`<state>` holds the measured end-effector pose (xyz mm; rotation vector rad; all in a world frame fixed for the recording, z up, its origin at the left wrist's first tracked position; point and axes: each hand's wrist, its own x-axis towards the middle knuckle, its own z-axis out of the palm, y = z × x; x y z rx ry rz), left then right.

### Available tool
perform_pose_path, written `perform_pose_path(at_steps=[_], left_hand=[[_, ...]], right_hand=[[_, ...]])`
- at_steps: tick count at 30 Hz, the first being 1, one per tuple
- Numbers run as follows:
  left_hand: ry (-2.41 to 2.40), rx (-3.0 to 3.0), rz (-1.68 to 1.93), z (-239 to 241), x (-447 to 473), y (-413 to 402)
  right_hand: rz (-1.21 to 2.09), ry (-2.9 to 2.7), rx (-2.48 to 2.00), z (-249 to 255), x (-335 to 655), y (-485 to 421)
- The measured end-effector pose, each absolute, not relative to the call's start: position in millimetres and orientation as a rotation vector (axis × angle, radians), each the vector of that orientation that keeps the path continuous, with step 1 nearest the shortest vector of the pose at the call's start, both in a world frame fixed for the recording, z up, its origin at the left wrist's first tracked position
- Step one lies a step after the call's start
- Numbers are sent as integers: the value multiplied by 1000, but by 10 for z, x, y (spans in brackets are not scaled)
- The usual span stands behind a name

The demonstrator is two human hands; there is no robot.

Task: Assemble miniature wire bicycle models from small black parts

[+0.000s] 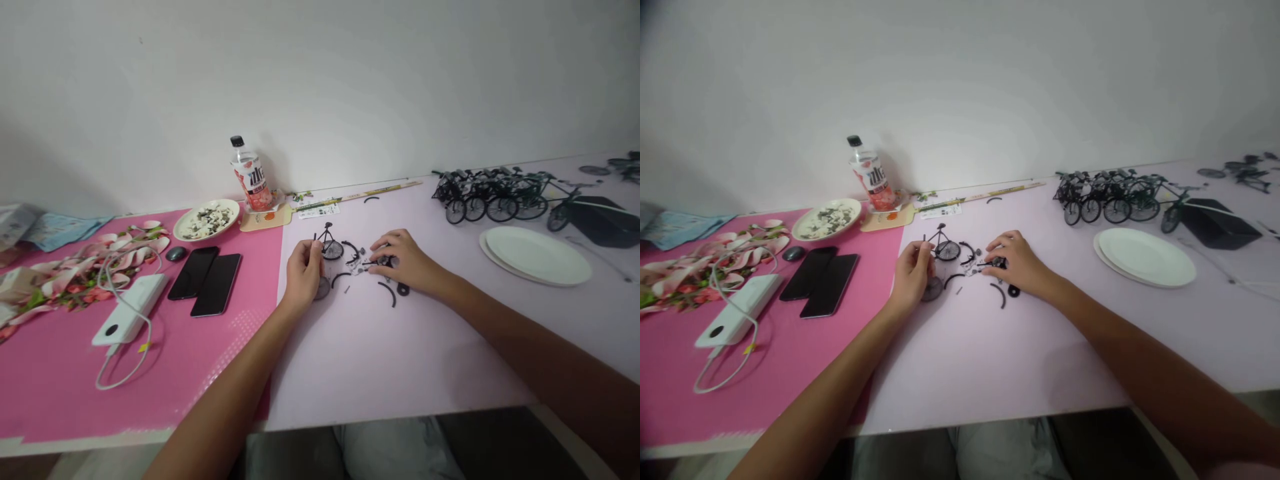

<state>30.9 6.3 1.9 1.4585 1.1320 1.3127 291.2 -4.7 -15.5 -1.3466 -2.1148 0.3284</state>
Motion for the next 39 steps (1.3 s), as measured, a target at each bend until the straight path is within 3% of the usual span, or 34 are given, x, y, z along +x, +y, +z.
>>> perform_pose_path(at_steps=[15, 39], left_hand=[[1142, 1467, 1345, 24, 314, 62], [1139, 1485, 1382, 8, 292, 72]], right_hand=[[349, -2048, -1412, -185, 2850, -79], [74, -1973, -1481, -300, 2902, -36]])
